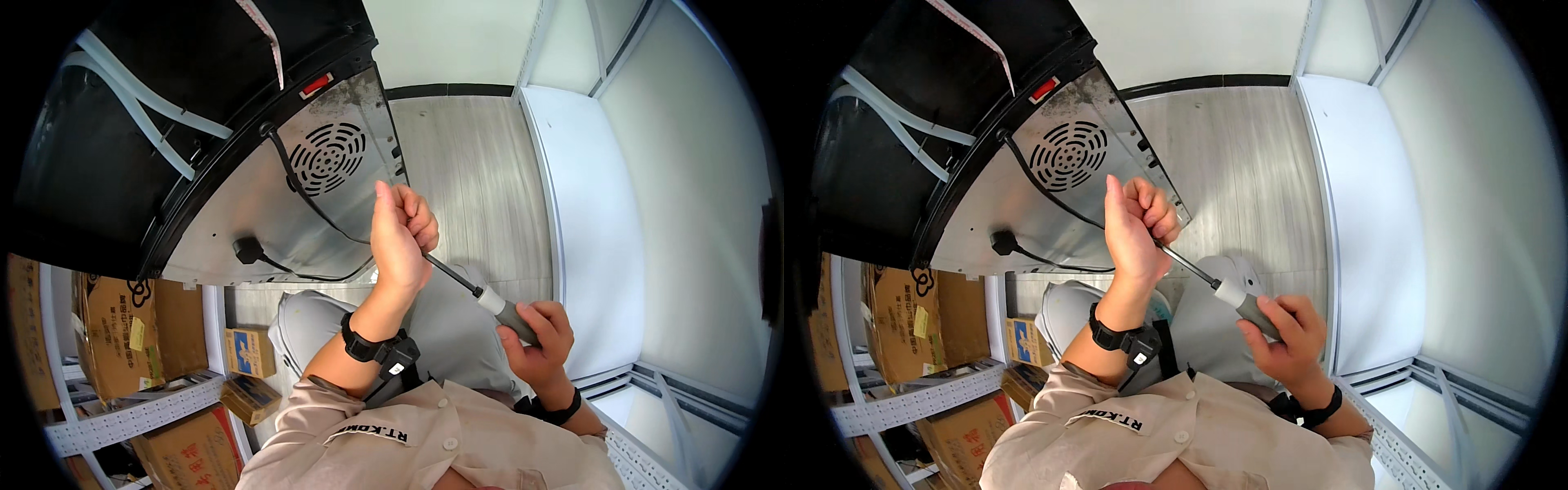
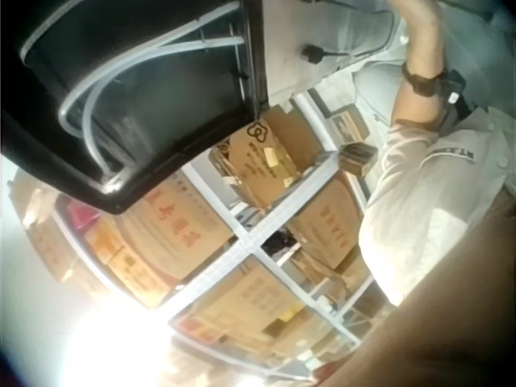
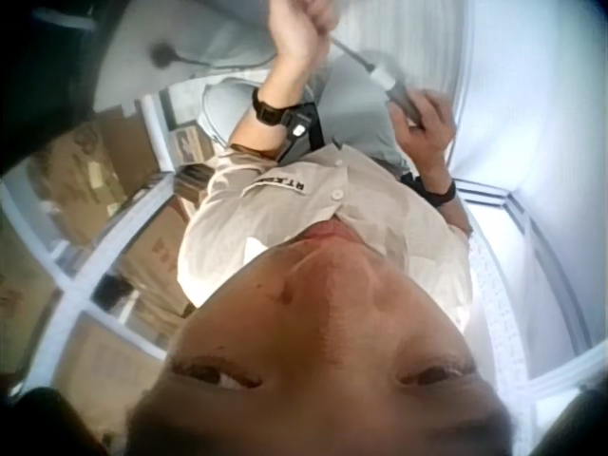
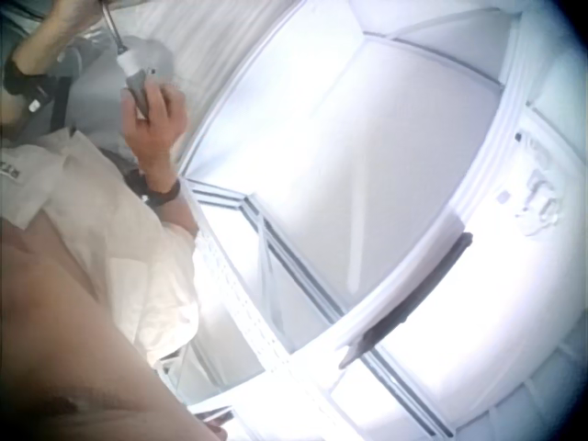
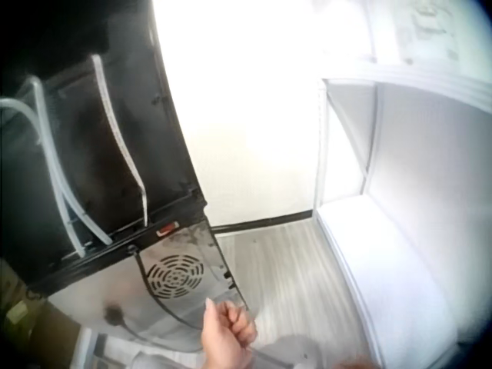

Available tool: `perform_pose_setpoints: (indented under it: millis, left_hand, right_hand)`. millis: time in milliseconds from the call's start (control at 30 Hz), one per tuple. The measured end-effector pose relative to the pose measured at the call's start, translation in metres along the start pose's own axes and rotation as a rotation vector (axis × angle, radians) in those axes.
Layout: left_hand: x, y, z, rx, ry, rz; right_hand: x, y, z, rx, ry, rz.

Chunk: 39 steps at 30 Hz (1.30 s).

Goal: The person uses a screwdriver to tighten screws on the back panel of a large appliance. They work methodically on multiple screw locations along the edge of the panel.

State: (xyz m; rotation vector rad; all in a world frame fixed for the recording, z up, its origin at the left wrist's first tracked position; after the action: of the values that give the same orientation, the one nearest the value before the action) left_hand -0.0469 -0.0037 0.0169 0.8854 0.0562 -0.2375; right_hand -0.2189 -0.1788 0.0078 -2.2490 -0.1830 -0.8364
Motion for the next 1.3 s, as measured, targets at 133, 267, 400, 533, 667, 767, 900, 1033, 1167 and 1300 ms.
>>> perform_pose_setpoints:
  millis: [133,267,400,533,667,767,900,1033,1167,1300]
  left_hand:
    - [-0.001,-0.003,0.000,0.345,-0.062,0.249]
    - [-0.003,-0.007,0.001,0.443,-0.074,0.303]
    - [0.000,-0.006,0.002,0.229,-0.058,0.115]
    - [0.003,-0.008,-0.004,0.029,-0.036,-0.048]
    - [0.002,-0.013,-0.007,0.113,-0.041,0.063]
    - [-0.002,-0.024,0.001,0.153,-0.082,0.092]
    - [-0.015,-0.050,0.019,0.028,-0.089,-0.248]
    - [-0.020,-0.088,0.016,0.224,-0.054,-0.234]
    - [-0.013,-0.112,0.000,0.382,0.007,-0.116]
    - [-0.010,-0.133,-0.019,0.544,0.033,-0.228]
  right_hand:
    - [0.009,-0.003,-0.004,-0.044,-0.007,-0.036]
    - [0.013,0.000,-0.010,-0.062,0.000,-0.041]
    - [0.015,0.001,-0.016,-0.092,-0.020,-0.075]
    - [0.008,0.010,-0.014,-0.018,0.002,0.000]
    - [-0.010,0.032,0.005,0.248,0.044,0.271]
    - [-0.048,0.049,0.030,0.857,-0.156,0.740]
    - [-0.026,0.017,0.065,1.179,-0.286,0.849]
    - [-0.021,0.039,0.082,0.706,-0.177,0.671]
    - [-0.016,0.049,0.083,0.406,-0.075,0.511]
    - [-0.014,0.048,0.091,0.345,-0.094,0.329]
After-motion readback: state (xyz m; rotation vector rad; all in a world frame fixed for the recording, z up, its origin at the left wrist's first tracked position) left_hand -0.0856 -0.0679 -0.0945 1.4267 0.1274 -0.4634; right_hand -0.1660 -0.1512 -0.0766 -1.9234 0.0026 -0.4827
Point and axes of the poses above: each hand's wrist, its own x-axis towards the middle knuckle, its own z-axis out of the palm, y = z × x, the point moved 2 cm from there along x, towards the middle knuckle, and after that the axes turned 4 degrees about -x, right-handed, at the moved point
